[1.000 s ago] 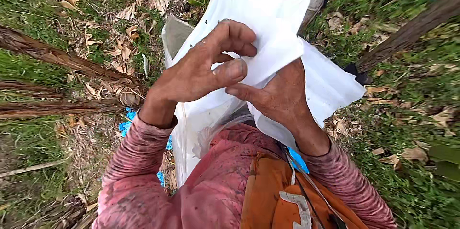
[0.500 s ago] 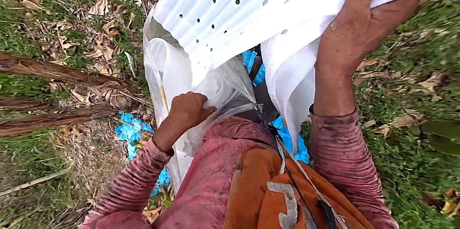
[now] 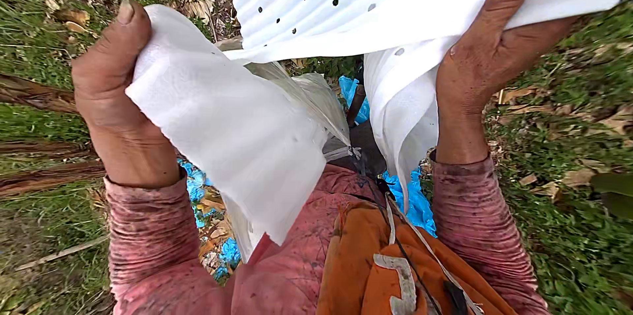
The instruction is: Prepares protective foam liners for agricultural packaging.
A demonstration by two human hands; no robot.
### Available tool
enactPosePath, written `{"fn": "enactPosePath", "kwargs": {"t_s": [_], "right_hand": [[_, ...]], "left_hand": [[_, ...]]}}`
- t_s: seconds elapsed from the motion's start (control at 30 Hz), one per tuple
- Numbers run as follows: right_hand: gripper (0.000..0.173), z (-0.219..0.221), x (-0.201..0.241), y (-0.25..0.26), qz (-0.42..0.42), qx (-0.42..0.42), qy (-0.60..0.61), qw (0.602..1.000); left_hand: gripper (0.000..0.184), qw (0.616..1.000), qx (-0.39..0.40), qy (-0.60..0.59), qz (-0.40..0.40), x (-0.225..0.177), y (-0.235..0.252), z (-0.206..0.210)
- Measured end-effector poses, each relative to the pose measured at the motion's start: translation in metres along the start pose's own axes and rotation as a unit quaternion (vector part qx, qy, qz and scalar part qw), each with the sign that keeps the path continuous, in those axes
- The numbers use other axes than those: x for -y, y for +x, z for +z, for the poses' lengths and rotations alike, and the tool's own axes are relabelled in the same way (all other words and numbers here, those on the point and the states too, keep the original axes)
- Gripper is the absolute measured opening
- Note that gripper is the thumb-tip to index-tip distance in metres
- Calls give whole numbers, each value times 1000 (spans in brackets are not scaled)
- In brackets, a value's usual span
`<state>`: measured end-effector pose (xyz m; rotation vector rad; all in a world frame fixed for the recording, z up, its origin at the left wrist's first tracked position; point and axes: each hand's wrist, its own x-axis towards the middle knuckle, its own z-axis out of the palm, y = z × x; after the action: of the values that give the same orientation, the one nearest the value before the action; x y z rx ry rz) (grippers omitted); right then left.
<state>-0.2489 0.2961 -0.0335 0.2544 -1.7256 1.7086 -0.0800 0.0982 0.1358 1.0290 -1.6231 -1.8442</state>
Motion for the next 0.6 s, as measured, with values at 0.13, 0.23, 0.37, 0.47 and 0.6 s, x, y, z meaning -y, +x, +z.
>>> {"fn": "enactPosePath", "kwargs": {"t_s": [0.13, 0.23, 0.37, 0.47, 0.6], "right_hand": [[29, -1, 4, -22, -39, 61, 37, 997], [24, -10, 8, -31, 1, 172, 87, 981], [24, -25, 4, -25, 77, 210, 106, 969], [20, -31, 6, -18, 74, 193, 96, 974], [21, -37, 7, -15, 69, 187, 69, 978]], "left_hand": [[56, 958, 212, -192, 35, 30, 38, -31], [53, 960, 207, -184, 43, 35, 44, -14], [49, 963, 242, -110, 47, 36, 50, -1], [29, 961, 239, 51, 127, 40, 53, -8], [20, 743, 378, 506, 222, 81, 35, -42]]}}
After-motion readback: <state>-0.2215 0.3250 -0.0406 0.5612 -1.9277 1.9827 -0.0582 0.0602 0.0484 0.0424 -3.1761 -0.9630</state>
